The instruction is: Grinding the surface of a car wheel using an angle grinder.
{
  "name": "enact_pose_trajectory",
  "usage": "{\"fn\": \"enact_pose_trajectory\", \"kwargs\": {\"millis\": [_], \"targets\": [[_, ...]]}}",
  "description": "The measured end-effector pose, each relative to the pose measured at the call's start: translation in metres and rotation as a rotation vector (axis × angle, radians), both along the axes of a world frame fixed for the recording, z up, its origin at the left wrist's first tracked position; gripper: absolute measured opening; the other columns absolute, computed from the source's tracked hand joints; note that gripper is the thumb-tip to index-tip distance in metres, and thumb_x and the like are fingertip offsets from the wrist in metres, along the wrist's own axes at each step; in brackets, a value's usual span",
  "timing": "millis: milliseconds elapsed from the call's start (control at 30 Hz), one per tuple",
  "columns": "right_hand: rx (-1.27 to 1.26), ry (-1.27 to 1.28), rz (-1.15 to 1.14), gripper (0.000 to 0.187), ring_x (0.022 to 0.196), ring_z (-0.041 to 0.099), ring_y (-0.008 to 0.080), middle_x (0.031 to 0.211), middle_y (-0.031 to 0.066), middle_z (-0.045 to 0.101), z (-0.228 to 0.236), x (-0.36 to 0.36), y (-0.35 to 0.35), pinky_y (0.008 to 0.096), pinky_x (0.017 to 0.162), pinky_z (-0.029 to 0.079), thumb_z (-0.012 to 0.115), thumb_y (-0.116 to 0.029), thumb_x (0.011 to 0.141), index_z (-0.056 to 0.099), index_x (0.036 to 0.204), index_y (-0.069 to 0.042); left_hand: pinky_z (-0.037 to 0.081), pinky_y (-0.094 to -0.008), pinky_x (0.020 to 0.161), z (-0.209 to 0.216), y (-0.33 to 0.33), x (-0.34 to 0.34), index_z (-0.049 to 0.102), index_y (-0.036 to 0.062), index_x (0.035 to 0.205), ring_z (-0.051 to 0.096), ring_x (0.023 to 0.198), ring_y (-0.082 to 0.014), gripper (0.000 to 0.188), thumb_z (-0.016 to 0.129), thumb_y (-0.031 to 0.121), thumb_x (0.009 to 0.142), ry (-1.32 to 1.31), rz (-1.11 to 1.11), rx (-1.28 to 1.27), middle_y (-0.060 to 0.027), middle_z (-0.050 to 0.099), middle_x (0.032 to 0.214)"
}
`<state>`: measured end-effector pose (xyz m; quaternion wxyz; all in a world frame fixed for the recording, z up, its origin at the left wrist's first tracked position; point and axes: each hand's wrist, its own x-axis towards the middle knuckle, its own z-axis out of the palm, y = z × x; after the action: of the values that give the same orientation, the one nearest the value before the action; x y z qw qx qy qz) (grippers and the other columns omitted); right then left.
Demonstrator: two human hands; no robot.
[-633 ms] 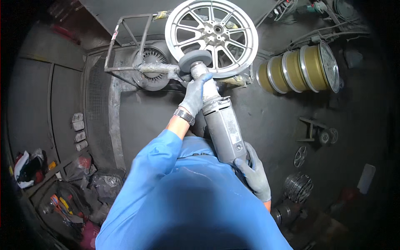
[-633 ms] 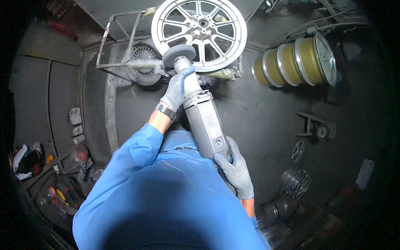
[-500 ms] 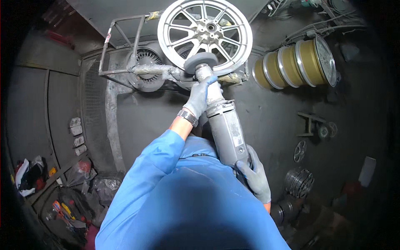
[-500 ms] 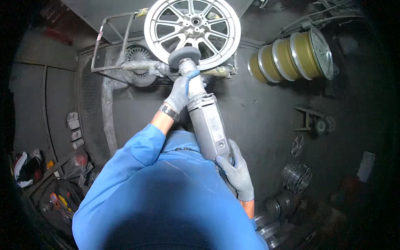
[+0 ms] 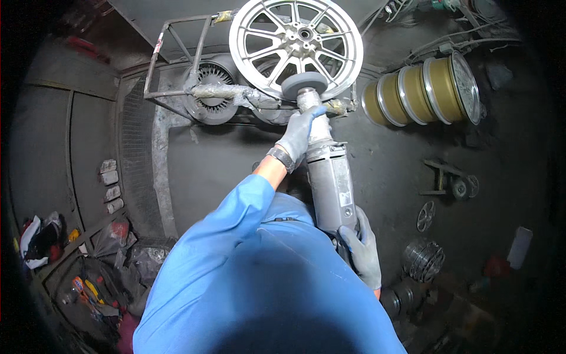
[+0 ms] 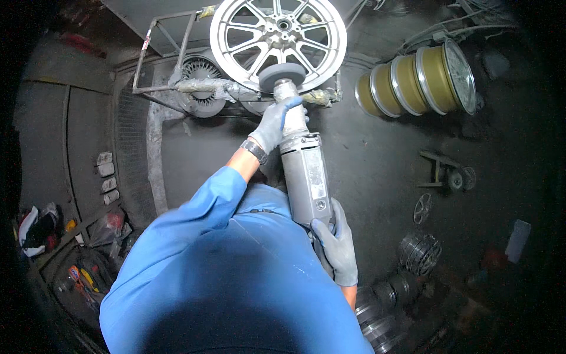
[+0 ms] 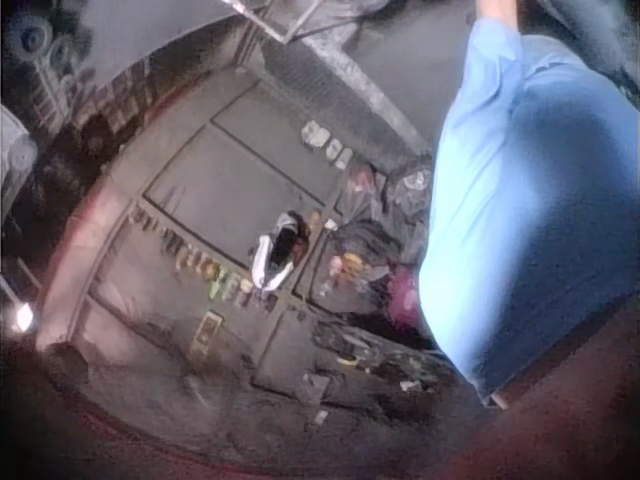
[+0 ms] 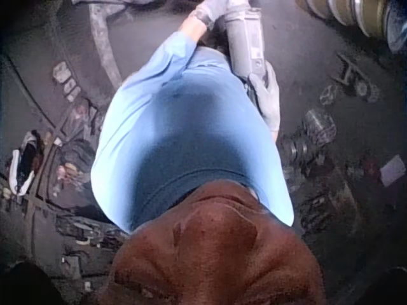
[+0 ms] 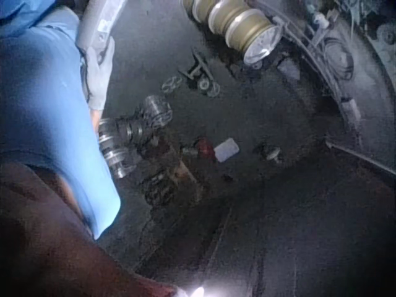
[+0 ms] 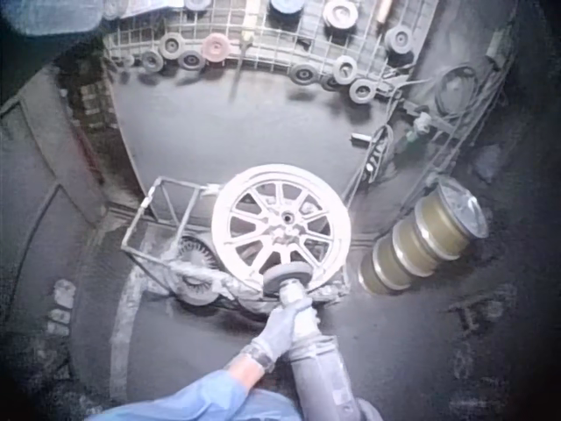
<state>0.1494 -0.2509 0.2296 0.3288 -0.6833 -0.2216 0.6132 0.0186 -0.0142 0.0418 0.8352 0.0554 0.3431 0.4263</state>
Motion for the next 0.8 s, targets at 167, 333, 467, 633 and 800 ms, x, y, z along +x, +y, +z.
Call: {"fn": "enact_pose_trajectory", "kwargs": {"millis": [167,333,467,633,800], "targets": [[0.039,-0.058,0.059,0.063,0.108,0.063,0.0142,0.133,0.0143,0.062,-0.002,-0.006,0.005,0.0301,0.097,0.050,0.064,-0.006,0.098,0.039,0.155,0.004,0.063,-0.0407,0.066,-0.012,0.004,-0.014,0.062,-0.0005,0.115,0.072,0.074,-0.0270,0.037,0.078,0.024,0.091,0.027,0.033,-0.017,-0.0150,0.070,0.092],[-0.004,-0.022,0.002,0.064,0.119,0.063,0.0190,0.138,0.0191,0.061,-0.007,-0.002,-0.004,0.0329,0.104,0.049,0.063,-0.007,0.098,0.037,0.155,0.006,0.062,-0.0416,0.064,-0.007,0.003,-0.006,0.063,0.0010,0.114,0.072,0.074,-0.0274,0.032,0.076,0.020,0.092,-0.015,0.002,0.006,-0.0142,0.070,0.090],[0.013,0.015,-0.022,0.065,0.123,0.063,0.0213,0.140,0.0214,0.060,-0.006,-0.004,-0.003,0.0347,0.107,0.048,0.063,-0.008,0.098,0.036,0.156,0.006,0.062,-0.0415,0.065,-0.002,0.001,-0.009,0.064,0.0011,0.113,0.072,0.074,-0.0276,0.030,0.076,0.019,0.092,0.013,0.004,-0.014,-0.0138,0.070,0.089],[-0.014,-0.035,0.153,0.066,0.116,0.065,0.0207,0.137,0.0199,0.062,-0.015,0.002,0.009,0.0343,0.100,0.051,0.066,-0.013,0.097,0.040,0.154,0.005,0.062,-0.0401,0.066,-0.004,0.003,-0.039,0.064,0.0003,0.110,0.071,0.072,-0.0266,0.030,0.076,0.021,0.091,0.029,0.107,-0.003,-0.0124,0.069,0.087],[0.043,-0.051,0.212,0.065,0.106,0.066,0.0174,0.132,0.0145,0.065,-0.034,0.010,0.017,0.0324,0.096,0.052,0.067,-0.014,0.095,0.044,0.154,0.000,0.063,-0.0403,0.076,-0.011,0.005,-0.062,0.064,-0.0015,0.114,0.073,0.080,-0.0283,0.028,0.070,0.020,0.097,0.040,0.144,-0.024,-0.0154,0.070,0.091]]}}
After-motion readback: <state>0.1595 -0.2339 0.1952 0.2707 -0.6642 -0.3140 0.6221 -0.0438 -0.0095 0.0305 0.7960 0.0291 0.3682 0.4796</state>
